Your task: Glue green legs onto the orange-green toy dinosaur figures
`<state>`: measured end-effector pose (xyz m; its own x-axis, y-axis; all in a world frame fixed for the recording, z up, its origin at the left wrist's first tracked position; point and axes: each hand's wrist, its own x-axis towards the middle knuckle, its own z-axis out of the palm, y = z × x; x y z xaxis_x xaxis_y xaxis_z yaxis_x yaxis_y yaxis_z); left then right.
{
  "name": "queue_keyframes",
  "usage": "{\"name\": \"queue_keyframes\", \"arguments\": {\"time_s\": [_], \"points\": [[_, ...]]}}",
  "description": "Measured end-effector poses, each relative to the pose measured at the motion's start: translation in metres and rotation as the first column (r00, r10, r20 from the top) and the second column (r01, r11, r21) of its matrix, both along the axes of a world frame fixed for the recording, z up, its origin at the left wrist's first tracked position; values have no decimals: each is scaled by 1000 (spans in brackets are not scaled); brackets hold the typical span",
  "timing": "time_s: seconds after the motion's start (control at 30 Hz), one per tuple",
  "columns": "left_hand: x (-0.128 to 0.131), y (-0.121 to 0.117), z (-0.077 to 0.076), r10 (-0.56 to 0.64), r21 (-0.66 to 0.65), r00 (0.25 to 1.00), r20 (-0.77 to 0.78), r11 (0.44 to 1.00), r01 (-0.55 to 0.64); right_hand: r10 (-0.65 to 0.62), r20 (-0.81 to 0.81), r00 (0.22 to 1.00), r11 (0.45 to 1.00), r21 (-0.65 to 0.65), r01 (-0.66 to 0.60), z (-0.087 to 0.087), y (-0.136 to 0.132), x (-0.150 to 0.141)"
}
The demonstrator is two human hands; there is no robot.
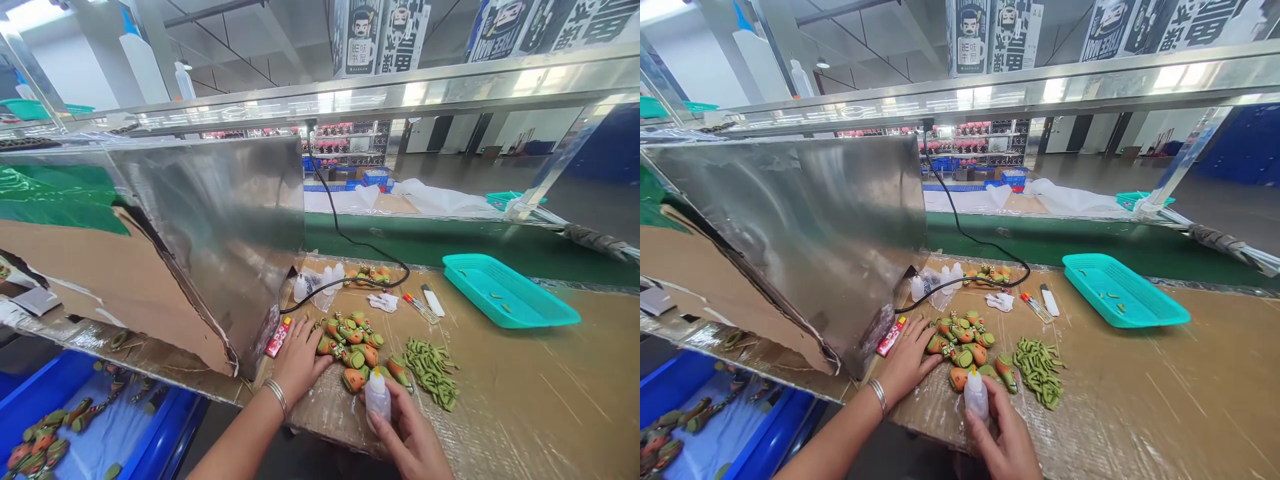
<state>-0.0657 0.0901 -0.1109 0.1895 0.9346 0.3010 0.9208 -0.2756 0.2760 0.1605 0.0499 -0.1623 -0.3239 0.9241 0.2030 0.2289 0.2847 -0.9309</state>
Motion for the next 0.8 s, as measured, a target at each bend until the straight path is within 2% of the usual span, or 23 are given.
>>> {"name": "queue_keyframes", "arguments": {"time_s": [0.2,0.4,0.5,0.67,0.8], "points": [[5,-26,-8,43,-15,998,43,999,-42,-27,53,998,998,62,24,5,-1,-1],[17,-21,-12,48,-1,994,93,999,-48,-41,64,997,994,106,34,2,-1,-1],[20,-26,-12,74,16,991,115,997,-77,-40,63,997,993,118,32,0,-1,-1],[4,-57,-10,141,42,978,151,988,-148,-44,59,997,995,90,39,3,-2,-2],[-11,-73,-6,188,7,966,178,981,-192,-38,22,999,998,51,37,4,-2,-1]]}}
